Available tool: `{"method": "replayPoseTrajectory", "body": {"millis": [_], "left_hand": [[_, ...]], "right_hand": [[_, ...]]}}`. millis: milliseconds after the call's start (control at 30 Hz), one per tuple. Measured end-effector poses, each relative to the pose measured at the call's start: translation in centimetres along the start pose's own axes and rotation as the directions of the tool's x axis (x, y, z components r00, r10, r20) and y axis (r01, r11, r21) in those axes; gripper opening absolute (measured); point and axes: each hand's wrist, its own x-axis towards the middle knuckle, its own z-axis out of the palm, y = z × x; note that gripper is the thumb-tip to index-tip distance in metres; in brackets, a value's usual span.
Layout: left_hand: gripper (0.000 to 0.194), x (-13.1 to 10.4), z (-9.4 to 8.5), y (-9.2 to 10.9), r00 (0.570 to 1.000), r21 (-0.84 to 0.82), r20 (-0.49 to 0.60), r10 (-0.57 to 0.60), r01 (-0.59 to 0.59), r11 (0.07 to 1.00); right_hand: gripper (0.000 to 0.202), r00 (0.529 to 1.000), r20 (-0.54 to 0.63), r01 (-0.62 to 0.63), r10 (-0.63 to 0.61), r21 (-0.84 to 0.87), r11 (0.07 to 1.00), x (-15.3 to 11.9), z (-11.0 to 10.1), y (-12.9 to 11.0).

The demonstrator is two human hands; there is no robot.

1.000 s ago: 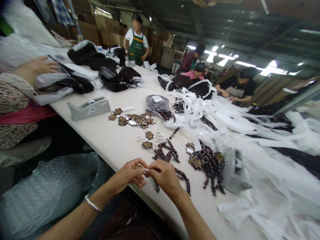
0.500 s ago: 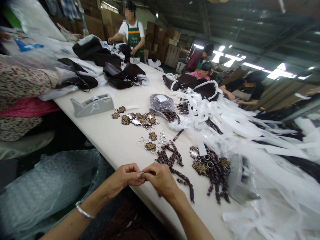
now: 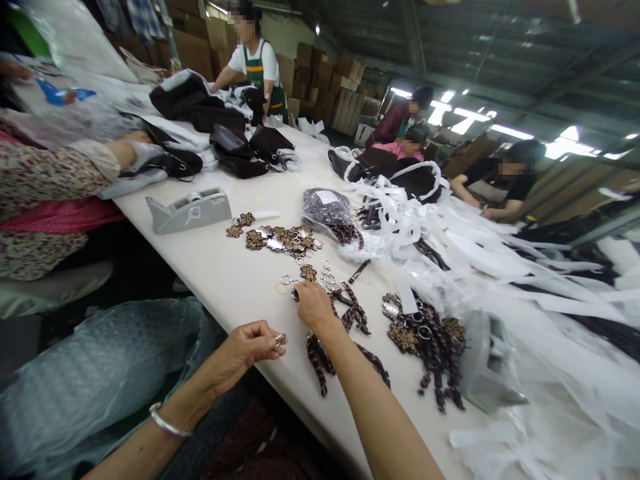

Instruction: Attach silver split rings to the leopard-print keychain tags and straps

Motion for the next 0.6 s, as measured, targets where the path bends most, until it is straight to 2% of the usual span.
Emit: {"method": "replayPoseTrajectory", "body": {"millis": [100, 200, 400, 467, 600], "left_hand": [[0.031, 0.0, 0.0, 0.0, 1.000, -0.004, -0.010, 0.015, -0.015, 1.000], [0.030, 0.1, -0.1, 0.0, 1.000, 0.000, -0.014, 0.024, -0.024, 1.000], [0.025, 0.1, 0.2, -0.1, 0.999, 0.014, -0.012, 0.049, -0.049, 0.999], [0.022, 0.1, 0.5, -0.1, 0.998, 0.038, -0.013, 0.068, -0.067, 0.997], [0.014, -0.1, 1.5, 0.1, 0.990, 0.128, -0.025, 0.140, -0.136, 0.982]], "right_hand": [[0.030, 0.999, 0.003, -0.035, 0.035, -0.003, 0.999, 0.4, 0.4, 0.2], [0.028, 0.996, -0.033, -0.076, 0.077, 0.041, 0.996, 0.1, 0.0, 0.4], [0.029, 0.979, -0.120, -0.131, 0.163, 0.237, 0.963, -2.2, -3.3, -0.1], [0.027, 0.976, -0.079, -0.158, 0.203, 0.386, 0.909, -3.6, -4.6, -0.6], [0.028, 0.955, 0.055, -0.244, 0.291, 0.702, 0.669, -6.8, -6.6, -1.6]]}}
